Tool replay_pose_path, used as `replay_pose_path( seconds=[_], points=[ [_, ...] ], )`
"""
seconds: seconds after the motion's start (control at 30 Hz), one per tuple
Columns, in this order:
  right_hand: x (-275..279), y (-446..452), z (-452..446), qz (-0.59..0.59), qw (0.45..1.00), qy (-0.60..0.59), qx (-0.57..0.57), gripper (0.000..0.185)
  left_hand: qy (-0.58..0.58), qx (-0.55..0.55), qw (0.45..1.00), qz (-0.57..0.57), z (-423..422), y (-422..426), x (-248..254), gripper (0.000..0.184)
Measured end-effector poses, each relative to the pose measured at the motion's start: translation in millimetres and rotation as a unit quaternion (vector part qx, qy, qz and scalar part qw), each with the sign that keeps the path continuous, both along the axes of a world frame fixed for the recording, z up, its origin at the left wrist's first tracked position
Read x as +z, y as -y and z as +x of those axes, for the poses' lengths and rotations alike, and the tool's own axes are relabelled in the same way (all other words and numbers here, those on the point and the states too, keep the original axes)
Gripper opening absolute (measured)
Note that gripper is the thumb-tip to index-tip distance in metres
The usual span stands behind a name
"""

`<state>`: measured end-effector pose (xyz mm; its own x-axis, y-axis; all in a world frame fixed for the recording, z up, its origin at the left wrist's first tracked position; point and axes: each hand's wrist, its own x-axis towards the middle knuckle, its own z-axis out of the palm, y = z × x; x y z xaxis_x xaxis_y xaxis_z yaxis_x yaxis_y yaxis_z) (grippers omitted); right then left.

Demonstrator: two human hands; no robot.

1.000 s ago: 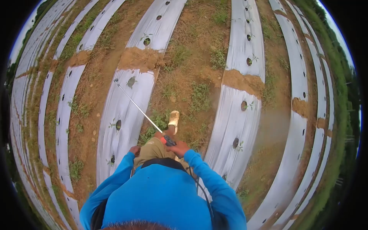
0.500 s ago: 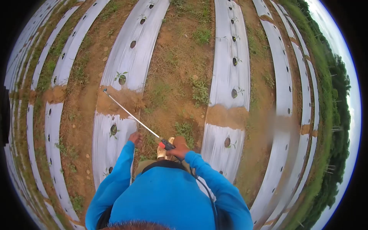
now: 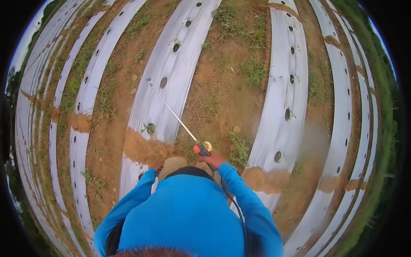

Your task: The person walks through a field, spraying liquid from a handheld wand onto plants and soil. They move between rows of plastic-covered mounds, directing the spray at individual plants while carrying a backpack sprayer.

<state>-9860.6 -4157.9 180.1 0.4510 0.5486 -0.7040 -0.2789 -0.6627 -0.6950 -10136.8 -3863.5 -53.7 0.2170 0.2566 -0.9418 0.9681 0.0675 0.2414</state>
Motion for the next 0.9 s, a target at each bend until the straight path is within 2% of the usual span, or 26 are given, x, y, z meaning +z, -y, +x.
replay_pose_path(
  seconds=[0.03,0.07,0.1,0.13,0.17,0.2,0.23,0.33,0.4,0.47,0.5,0.53,0.63,0.67,0.7,0.73,0.8,0.83,0.9],
  points=[
    [-0.1,-5.3,28.7,-0.018,1.000,0.006,0.008,0.051,0.096,-0.205,0.973,0.050,9.3,-26.9,-40.6,0.020],
    [-3.7,-10.2,56.6,-0.037,0.999,0.011,0.017,0.050,0.154,-0.348,0.918,0.109,30.7,-41.6,-68.9,0.022],
    [-14.6,-14.3,81.1,-0.032,0.999,0.024,0.010,0.050,0.173,-0.444,0.862,0.172,54.3,-58.2,-95.2,0.025],
    [-11.8,-22.1,108.1,-0.034,0.999,0.027,0.012,0.050,0.127,-0.289,0.946,0.072,113.6,-57.3,-62.9,0.022],
    [-6.8,-33.9,135.0,-0.018,1.000,0.017,-0.009,0.049,0.081,-0.062,0.995,-0.012,181.2,-53.0,-15.2,0.019],
    [-11.0,-50.5,179.8,-0.005,1.000,-0.003,-0.025,0.048,0.029,0.135,0.990,-0.041,257.5,-44.3,52.3,0.017],
    [-31.5,-57.1,203.2,0.006,1.000,-0.011,-0.027,0.046,0.030,0.140,0.989,-0.043,283.2,-49.7,47.9,0.017],
    [-42.8,-87.7,279.9,0.012,0.998,-0.033,-0.053,0.047,0.079,0.143,0.986,-0.035,365.2,-75.8,17.6,0.022],
    [-65.6,-102.0,334.5,-0.016,0.998,-0.031,-0.048,0.048,0.038,0.108,0.991,-0.066,415.9,-93.0,-5.1,0.025],
    [-51.2,-111.1,382.0,-0.057,0.995,-0.040,-0.065,0.050,-0.017,0.128,0.989,-0.070,455.0,-105.1,-13.0,0.022],
    [-19.1,-122.0,417.2,-0.075,0.996,-0.029,-0.040,0.051,-0.043,0.121,0.988,-0.083,484.5,-113.8,-24.4,0.022],
    [3.0,-130.9,453.1,-0.093,0.995,-0.014,-0.015,0.052,-0.074,0.065,0.992,-0.076,521.9,-120.4,-14.0,0.021],
    [10.1,-137.3,526.1,-0.100,0.994,-0.002,-0.039,0.052,-0.046,0.013,0.997,-0.065,635.9,-142.2,13.8,0.022],
    [13.3,-142.0,553.5,-0.092,0.995,-0.001,-0.024,0.050,-0.011,0.043,0.996,-0.073,674.2,-152.4,22.2,0.022],
    [-13.4,-140.1,571.4,-0.011,0.997,0.068,-0.045,0.045,0.023,0.075,0.994,-0.080,712.3,-162.1,26.9,0.022],
    [-16.6,-144.8,598.7,-0.010,0.996,0.070,-0.050,0.045,0.026,0.069,0.994,-0.079,749.9,-171.1,25.8,0.022],
    [-27.2,-153.3,656.1,-0.017,1.000,0.001,-0.013,0.046,0.079,0.093,0.988,-0.094,821.5,-188.7,17.7,0.022],
    [-39.1,-159.1,680.8,-0.003,0.993,0.116,-0.027,0.050,0.080,0.089,0.989,-0.081,854.7,-195.2,13.8,0.022],
    [-99.0,-167.5,727.9,0.028,0.986,0.158,-0.054,0.051,0.095,0.084,0.989,-0.070,916.9,-207.9,6.3,0.022]
  ],
)
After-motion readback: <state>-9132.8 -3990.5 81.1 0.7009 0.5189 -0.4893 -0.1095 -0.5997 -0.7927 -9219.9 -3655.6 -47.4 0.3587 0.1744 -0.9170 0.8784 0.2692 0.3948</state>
